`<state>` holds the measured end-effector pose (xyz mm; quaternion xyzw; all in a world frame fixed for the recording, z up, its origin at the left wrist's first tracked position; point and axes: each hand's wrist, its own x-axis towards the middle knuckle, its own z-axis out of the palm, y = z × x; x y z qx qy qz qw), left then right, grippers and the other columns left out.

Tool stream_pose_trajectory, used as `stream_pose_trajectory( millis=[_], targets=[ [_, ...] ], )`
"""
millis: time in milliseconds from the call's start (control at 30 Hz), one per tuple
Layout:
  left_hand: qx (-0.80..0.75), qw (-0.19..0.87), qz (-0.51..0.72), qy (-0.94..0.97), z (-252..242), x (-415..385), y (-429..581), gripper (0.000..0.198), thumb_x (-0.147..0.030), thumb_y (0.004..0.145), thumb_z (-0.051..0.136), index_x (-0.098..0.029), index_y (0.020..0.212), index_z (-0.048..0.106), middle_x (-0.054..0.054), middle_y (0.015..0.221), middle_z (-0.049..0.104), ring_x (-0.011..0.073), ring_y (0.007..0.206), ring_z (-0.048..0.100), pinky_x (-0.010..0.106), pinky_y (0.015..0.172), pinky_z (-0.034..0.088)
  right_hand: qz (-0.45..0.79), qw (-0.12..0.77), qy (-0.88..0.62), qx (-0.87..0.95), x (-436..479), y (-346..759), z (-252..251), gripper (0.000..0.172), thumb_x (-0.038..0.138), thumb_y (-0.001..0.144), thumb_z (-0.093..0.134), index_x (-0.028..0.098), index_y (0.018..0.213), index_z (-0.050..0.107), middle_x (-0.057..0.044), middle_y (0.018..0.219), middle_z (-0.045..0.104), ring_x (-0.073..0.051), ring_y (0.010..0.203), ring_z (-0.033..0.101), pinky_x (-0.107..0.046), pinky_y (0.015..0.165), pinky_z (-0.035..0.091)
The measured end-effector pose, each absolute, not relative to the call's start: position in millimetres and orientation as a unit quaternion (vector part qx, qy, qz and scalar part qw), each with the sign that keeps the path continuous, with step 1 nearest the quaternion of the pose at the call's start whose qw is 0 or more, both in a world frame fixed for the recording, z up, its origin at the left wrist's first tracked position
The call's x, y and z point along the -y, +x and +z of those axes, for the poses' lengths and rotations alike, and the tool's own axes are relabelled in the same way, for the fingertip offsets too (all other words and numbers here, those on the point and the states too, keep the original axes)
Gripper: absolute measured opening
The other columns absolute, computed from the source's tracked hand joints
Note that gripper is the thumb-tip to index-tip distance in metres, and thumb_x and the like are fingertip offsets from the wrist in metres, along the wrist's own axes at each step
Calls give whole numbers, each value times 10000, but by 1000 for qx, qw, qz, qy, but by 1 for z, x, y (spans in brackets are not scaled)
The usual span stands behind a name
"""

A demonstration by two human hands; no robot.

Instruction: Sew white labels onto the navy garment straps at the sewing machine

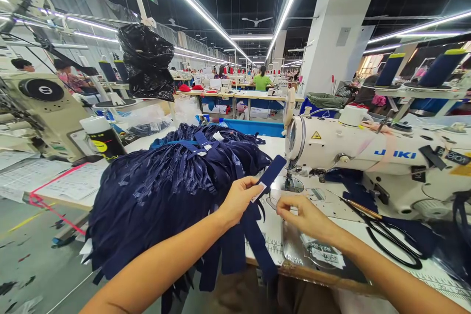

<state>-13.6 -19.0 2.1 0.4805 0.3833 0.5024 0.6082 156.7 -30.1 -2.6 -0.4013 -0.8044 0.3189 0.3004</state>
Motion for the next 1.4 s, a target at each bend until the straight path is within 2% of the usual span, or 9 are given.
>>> stream_pose_trajectory(
  millis=[100, 367, 533, 700, 867, 1067, 1167, 1267, 1400],
  targets=[
    [-374, 613, 519, 463, 2, 21, -14, 209, -289, 574, 684, -123, 656, 589, 2, 621, 602, 95, 555, 520, 215, 568, 396, 234, 282, -419, 831, 36, 162, -8, 162, 186, 754, 425, 188, 604, 489, 16, 600, 526, -135, 596, 486, -255, 567, 366],
    [-380, 592, 532, 470, 2, 26, -13, 204, -295, 591, 676, -119, 658, 599, 6, 619, 591, 97, 567, 504, 214, 569, 384, 38, 450, -390, 803, 32, 145, 1, 95, 187, 815, 446, 189, 779, 534, -12, 704, 570, -139, 626, 514, -287, 638, 376],
    [-371, 564, 544, 498, 3, 31, -11, 175, -276, 603, 666, -121, 644, 598, -13, 621, 554, 78, 570, 454, 199, 567, 351, -116, 441, -352, 818, 27, 130, 6, 99, 181, 831, 458, 160, 782, 542, -24, 709, 594, -125, 579, 488, -313, 672, 332],
    [-382, 472, 546, 577, 3, 33, -13, 144, -253, 654, 618, -126, 611, 564, -38, 568, 461, 67, 544, 373, 192, 538, 310, -148, 429, -340, 824, 25, 128, 8, 114, 159, 831, 457, 145, 751, 538, -17, 648, 577, -119, 549, 449, -312, 668, 324],
    [-397, 400, 528, 636, 2, 35, -15, 143, -244, 674, 588, -131, 602, 536, -33, 581, 432, 83, 574, 368, 202, 556, 314, -130, 402, -298, 856, 24, 133, 11, 157, 132, 845, 412, 154, 743, 529, -20, 637, 566, -132, 593, 451, -305, 693, 345],
    [-399, 419, 536, 614, 3, 41, -11, 170, -258, 662, 594, -135, 573, 517, -44, 535, 393, 70, 520, 323, 197, 503, 281, -125, 403, -321, 848, 27, 130, 8, 178, 78, 805, 372, 164, 722, 504, -26, 622, 525, -148, 606, 434, -313, 676, 363],
    [-388, 475, 545, 571, 3, 43, -7, 199, -284, 646, 620, -134, 573, 511, -52, 520, 373, 58, 494, 299, 190, 474, 260, -40, 445, -351, 823, 29, 130, 3, 165, 56, 752, 381, 181, 724, 485, -17, 645, 526, -151, 642, 456, -287, 643, 370],
    [-376, 521, 549, 534, 4, 45, -5, 192, -298, 628, 643, -130, 618, 551, -37, 563, 448, 65, 527, 359, 186, 506, 302, 75, 482, -386, 784, 32, 131, 3, 143, 85, 737, 395, 195, 734, 487, -3, 653, 532, -148, 662, 484, -267, 614, 371],
    [-365, 556, 548, 507, 4, 43, -5, 201, -313, 618, 657, -133, 678, 594, -8, 635, 540, 90, 600, 454, 204, 589, 366, 300, 518, -436, 673, 36, 133, 9, 69, 205, 766, 427, 194, 714, 472, 23, 596, 518, -109, 522, 461, -239, 510, 352]
  ],
)
